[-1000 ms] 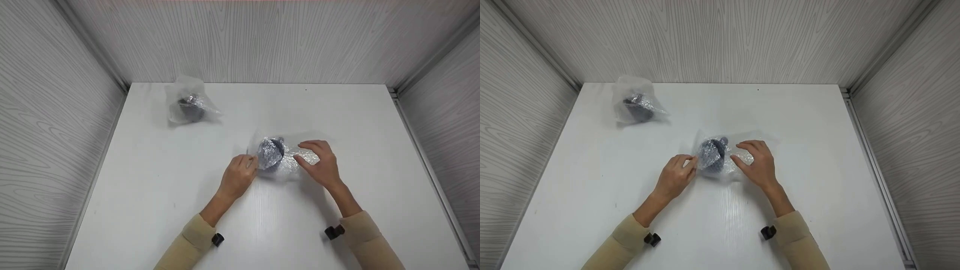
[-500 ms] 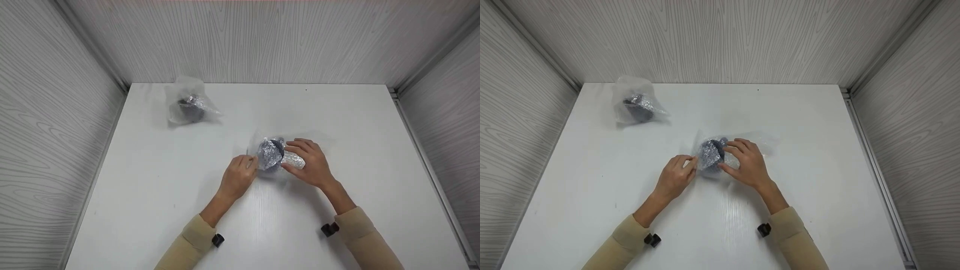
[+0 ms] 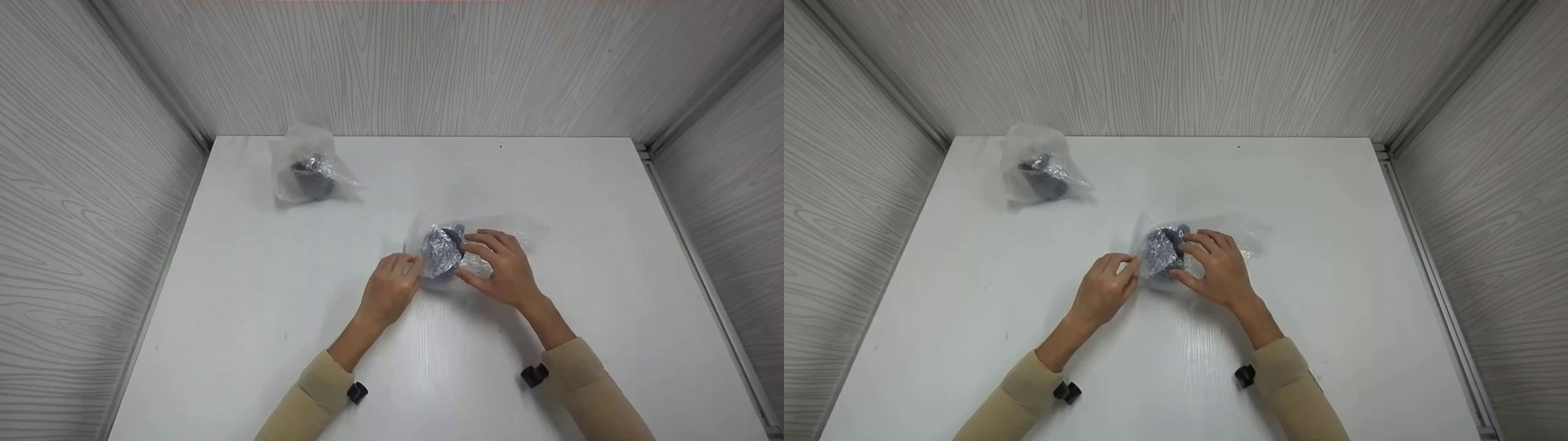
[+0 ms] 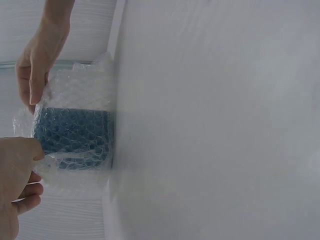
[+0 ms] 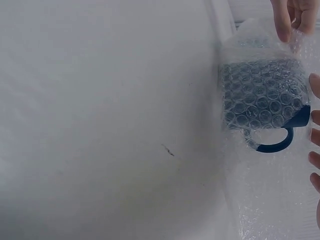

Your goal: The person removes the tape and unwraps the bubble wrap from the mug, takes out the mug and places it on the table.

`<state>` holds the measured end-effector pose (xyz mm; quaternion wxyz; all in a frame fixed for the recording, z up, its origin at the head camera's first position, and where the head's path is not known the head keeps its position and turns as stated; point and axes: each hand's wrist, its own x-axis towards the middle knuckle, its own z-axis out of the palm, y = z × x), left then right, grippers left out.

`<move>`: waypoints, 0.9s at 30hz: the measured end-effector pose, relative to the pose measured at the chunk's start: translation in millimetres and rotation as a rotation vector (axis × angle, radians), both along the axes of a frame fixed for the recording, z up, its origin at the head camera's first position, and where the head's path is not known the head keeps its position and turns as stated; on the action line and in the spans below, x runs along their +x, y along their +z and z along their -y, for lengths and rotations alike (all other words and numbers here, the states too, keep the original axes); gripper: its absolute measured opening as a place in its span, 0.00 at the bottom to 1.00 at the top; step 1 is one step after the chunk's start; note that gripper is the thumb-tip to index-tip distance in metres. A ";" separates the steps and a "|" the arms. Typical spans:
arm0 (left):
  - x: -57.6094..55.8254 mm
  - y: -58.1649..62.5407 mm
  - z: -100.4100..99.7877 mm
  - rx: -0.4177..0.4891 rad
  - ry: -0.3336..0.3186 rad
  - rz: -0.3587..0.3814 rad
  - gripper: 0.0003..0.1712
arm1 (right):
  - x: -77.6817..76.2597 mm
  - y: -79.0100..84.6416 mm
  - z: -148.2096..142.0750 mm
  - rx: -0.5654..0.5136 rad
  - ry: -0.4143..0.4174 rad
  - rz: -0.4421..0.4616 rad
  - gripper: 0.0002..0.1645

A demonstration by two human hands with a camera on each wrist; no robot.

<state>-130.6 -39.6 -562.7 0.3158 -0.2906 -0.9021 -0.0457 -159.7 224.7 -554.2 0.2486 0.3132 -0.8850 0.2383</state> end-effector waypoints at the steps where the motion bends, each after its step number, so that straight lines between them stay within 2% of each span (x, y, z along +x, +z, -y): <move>1: 0.0 -0.1 0.1 0.000 -0.001 -0.004 0.17 | 0.2 0.0 0.1 0.007 -0.002 0.001 0.29; 7: -0.1 0.6 0.8 -0.014 -0.008 -0.022 0.17 | 1.1 0.2 1.0 0.032 -0.019 0.018 0.28; 14: -0.6 2.5 4.1 -0.051 -0.017 -0.040 0.16 | 0.8 -0.7 3.5 0.008 -0.014 -0.002 0.27; 27: -2.6 7.8 5.5 -0.032 -0.037 -0.038 0.16 | 0.1 -0.5 3.4 0.031 -0.008 -0.021 0.25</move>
